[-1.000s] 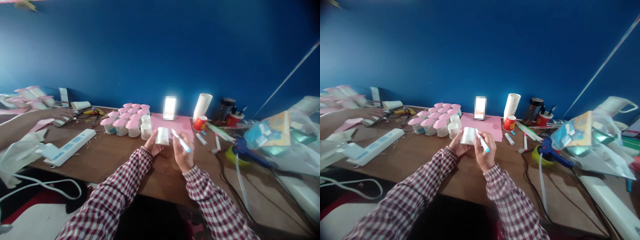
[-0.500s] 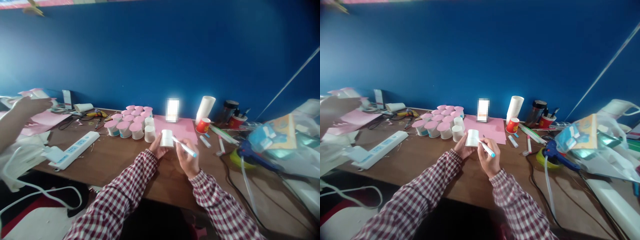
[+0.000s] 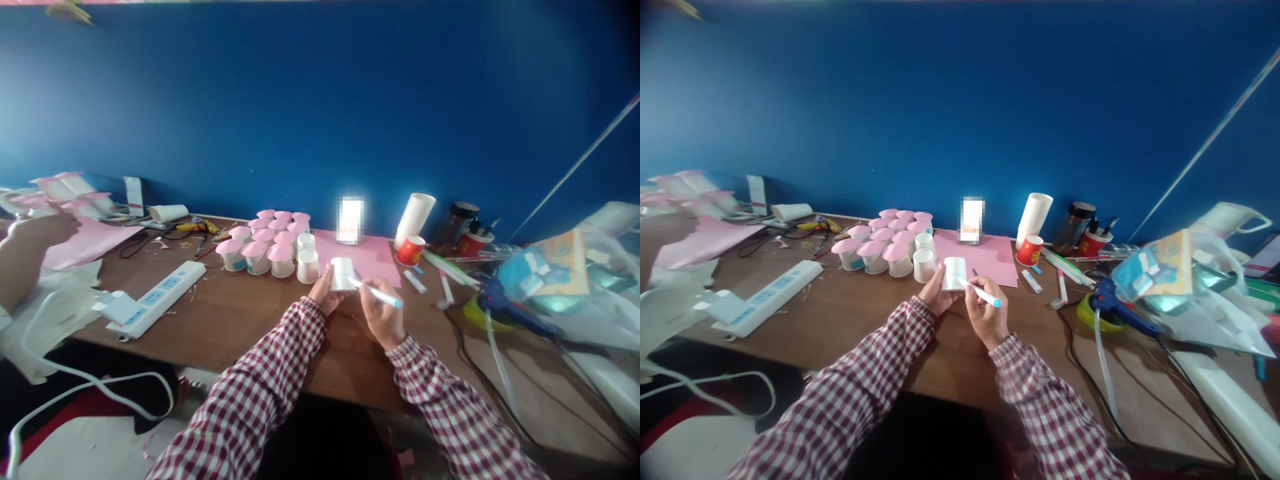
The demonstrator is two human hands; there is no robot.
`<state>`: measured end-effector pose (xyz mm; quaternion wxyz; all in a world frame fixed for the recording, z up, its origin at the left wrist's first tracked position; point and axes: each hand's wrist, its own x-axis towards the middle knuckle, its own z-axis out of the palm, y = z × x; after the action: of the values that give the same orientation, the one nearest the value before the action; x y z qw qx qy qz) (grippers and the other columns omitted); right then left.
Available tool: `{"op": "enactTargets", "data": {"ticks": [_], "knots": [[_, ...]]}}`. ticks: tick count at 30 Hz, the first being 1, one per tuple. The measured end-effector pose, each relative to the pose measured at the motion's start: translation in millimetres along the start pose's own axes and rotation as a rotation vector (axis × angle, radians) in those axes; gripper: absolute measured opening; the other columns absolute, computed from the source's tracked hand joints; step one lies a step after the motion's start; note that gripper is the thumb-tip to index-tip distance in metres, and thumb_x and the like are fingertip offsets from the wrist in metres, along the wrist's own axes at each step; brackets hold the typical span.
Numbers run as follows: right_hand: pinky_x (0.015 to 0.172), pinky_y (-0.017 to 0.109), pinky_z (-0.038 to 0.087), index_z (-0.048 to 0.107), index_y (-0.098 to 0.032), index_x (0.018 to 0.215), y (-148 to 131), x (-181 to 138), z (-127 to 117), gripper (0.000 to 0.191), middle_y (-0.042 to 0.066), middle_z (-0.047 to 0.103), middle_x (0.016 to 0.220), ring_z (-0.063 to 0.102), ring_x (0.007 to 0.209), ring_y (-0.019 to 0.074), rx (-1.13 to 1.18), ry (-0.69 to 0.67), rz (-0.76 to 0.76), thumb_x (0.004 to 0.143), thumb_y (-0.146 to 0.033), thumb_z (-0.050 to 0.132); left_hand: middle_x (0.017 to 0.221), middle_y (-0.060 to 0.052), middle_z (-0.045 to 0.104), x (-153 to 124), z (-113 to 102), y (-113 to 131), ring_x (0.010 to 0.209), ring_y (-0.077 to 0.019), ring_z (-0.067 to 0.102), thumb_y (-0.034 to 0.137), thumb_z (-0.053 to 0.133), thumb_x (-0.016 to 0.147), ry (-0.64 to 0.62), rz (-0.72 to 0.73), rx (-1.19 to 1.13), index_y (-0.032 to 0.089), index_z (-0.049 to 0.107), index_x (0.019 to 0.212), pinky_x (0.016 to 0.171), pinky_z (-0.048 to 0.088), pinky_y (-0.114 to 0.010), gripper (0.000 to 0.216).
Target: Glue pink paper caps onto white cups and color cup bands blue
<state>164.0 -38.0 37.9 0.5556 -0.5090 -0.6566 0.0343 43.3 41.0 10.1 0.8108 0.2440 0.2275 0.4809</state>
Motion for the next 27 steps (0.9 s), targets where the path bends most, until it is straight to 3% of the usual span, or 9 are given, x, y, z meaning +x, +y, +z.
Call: {"op": "enactTargets", "data": {"ticks": [5, 14, 27], "knots": [[0.059, 0.026, 0.046, 0.060, -0.016, 0.088, 3.6, -2.1, 3.3, 0.016, 0.004, 0.063, 0.078, 0.055, 0.063, 0.0133, 0.062, -0.023, 0.052, 0.083, -0.030, 0.052, 0.091, -0.014, 0.066, 1.7, -3.4, -0.9, 0.080, -0.0209, 0.063, 0.051, 0.042, 0.084, -0.018, -0.001, 0.019, 0.010, 0.058, 0.103, 0.071, 0.051, -0.032, 0.049], [0.045, 0.020, 0.039, 0.057, -0.014, 0.080, 6.3, 6.3, 7.0, 0.024, 0.003, 0.062, 0.069, 0.051, 0.052, 0.0097, 0.367, -0.004, 0.377, 0.082, -0.038, 0.054, 0.089, -0.015, 0.066, 1.4, -4.9, -1.4, 0.073, -0.0199, 0.063, 0.049, 0.038, 0.087, -0.110, 0.011, 0.030, 0.005, 0.058, 0.103, 0.064, 0.050, -0.030, 0.051], [0.045, 0.020, 0.039, 0.059, -0.015, 0.083, 10.9, 5.0, 8.1, 0.023, 0.003, 0.063, 0.071, 0.051, 0.052, 0.0092, 0.360, -0.046, 0.379, 0.080, -0.038, 0.055, 0.088, -0.016, 0.066, 0.4, -3.3, -1.1, 0.073, -0.0205, 0.063, 0.048, 0.038, 0.087, -0.077, 0.001, 0.028, 0.005, 0.058, 0.103, 0.066, 0.051, -0.032, 0.050]]}}
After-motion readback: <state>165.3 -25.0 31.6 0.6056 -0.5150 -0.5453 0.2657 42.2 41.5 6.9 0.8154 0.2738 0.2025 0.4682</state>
